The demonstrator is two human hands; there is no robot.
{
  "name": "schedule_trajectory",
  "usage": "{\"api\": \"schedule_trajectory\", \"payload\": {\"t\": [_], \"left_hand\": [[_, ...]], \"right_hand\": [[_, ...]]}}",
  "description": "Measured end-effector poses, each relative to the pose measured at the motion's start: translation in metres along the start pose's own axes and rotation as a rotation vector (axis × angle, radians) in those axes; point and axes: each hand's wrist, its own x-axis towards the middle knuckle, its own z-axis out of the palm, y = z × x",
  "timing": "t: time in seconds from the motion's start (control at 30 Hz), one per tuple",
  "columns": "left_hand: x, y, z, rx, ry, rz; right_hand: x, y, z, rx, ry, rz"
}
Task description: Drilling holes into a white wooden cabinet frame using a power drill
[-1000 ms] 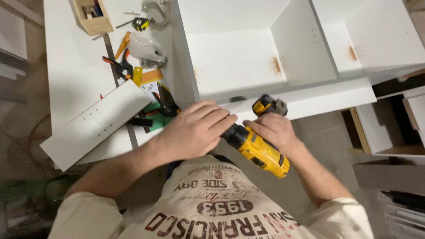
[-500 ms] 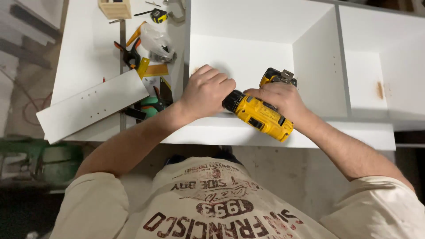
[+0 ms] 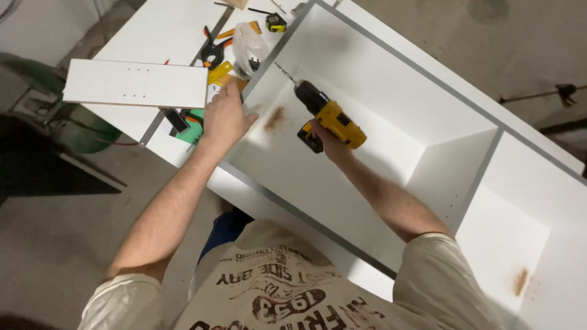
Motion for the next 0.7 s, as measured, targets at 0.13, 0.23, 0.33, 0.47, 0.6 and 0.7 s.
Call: {"api": "schedule_trajectory", "payload": {"t": [0.13, 0.23, 0.33, 0.47, 0.6, 0.7], "left_hand": [[0.025, -0.012, 0.033, 0.129, -0.04, -0.061], [0.028, 0.005, 0.025, 0.169, -0.044, -0.138], [0.028, 0.011, 0.025, 0.19, -0.042, -0.193], [0.025, 0.016, 0.023, 0.211, -0.005, -0.201], [0.023, 0.019, 0.02, 0.206, -0.01, -0.224], [0.024, 0.013, 0.025, 0.248, 0.009, -0.199]], "right_hand": [[-0.005, 0.033, 0.026, 0.147, -0.029, -0.114], [-0.004, 0.016, 0.026, 0.109, 0.026, -0.156], [-0.007, 0.02, 0.022, -0.098, 0.064, -0.194], [0.001, -0.024, 0.01, -0.041, -0.031, -0.158], [-0.016, 0.008, 0.02, -0.05, -0.048, -0.192], [-0.018, 0.027, 0.02, -0.417, -0.069, -0.481]]}}
